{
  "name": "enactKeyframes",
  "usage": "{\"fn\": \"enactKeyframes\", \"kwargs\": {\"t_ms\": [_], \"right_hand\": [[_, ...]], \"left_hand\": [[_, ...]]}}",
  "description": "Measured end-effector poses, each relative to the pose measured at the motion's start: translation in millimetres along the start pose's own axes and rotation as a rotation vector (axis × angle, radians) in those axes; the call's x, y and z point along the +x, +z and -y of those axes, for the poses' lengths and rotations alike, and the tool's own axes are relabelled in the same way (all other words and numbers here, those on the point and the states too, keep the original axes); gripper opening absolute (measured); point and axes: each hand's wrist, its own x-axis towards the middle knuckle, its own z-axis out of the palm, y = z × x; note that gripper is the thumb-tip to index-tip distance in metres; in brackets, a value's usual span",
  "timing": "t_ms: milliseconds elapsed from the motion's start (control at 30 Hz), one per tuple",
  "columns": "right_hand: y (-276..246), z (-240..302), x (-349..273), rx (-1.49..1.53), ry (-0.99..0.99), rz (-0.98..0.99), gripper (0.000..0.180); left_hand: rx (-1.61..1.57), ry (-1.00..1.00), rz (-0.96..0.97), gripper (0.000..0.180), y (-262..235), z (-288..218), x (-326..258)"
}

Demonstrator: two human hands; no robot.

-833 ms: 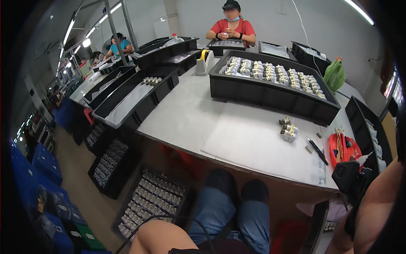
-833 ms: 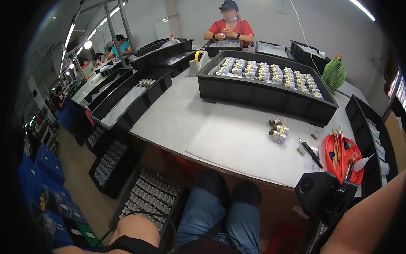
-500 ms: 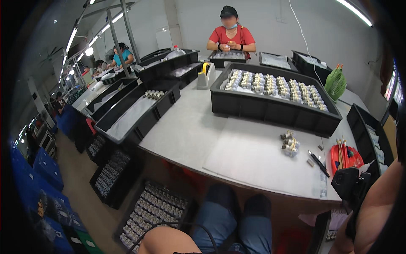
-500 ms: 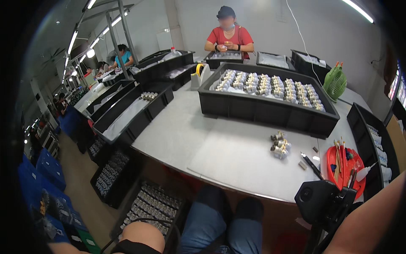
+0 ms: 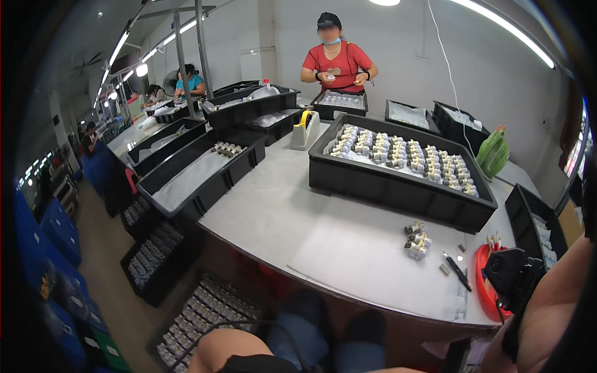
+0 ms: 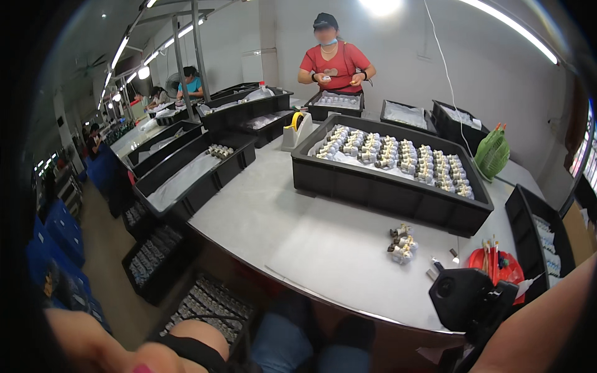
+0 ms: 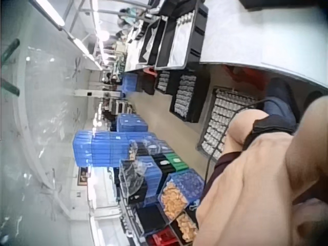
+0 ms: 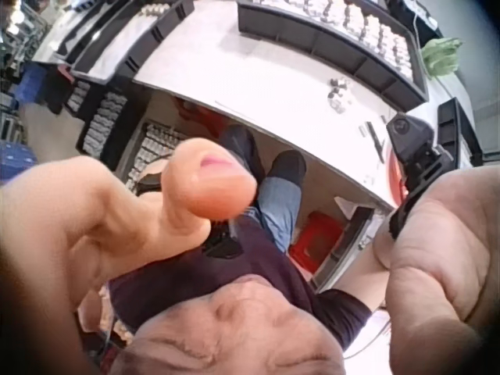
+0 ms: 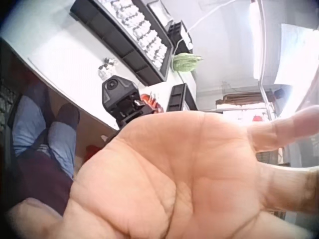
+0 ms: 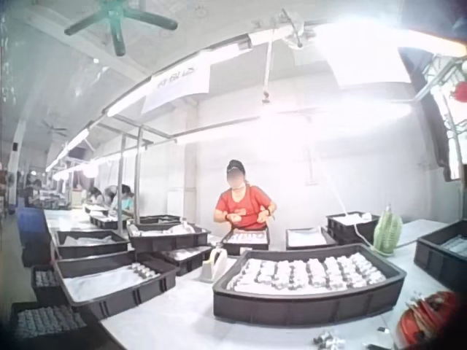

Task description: Assembling small plastic figurines and sorting them into storage trays.

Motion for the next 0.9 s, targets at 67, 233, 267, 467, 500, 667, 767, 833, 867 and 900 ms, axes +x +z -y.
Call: {"fn": "enactKeyframes", "kwargs": {"t_ms": [67,233,267,467,500,667,767,833,867,900], "right_hand": [[4,3,-4,-0.005,0.017,-0.003,0.070],[4,2,-13,0.035,0.053,0.021,0.068],[4,2,-15,0.038,0.059,0.022,0.067],[8,8,-21,0.022,0.079,0.023,0.065],[6,6,-21,0.028,0.079,0.030,0.065],[3,6,-22,0.026,0.084,0.050,0.063],[7,9,-22,0.009,0.082,0.048,0.062],[7,9,-21,0.014,0.077,0.048,0.061],[5,7,-20,0.018,0.075,0.051,0.061],[3,6,-20,0.023,0.072,0.053,0.061]], "left_hand": [[-0.034,-0.009,0.005,0.018,-1,1,-2],[-0.093,-0.010,-0.037,0.018,9,17,2],[-0.107,-0.011,-0.040,0.018,10,19,2],[-0.193,-0.008,-0.020,0.018,11,26,1],[-0.203,0.000,-0.024,0.018,14,30,3],[-0.269,0.024,-0.020,0.018,19,41,9],[-0.309,0.032,0.004,0.018,17,43,8],[-0.324,0.039,0.007,0.019,20,46,11],[-0.331,0.045,0.007,0.019,21,49,14],[-0.338,0.050,0.007,0.019,23,52,17]]}}
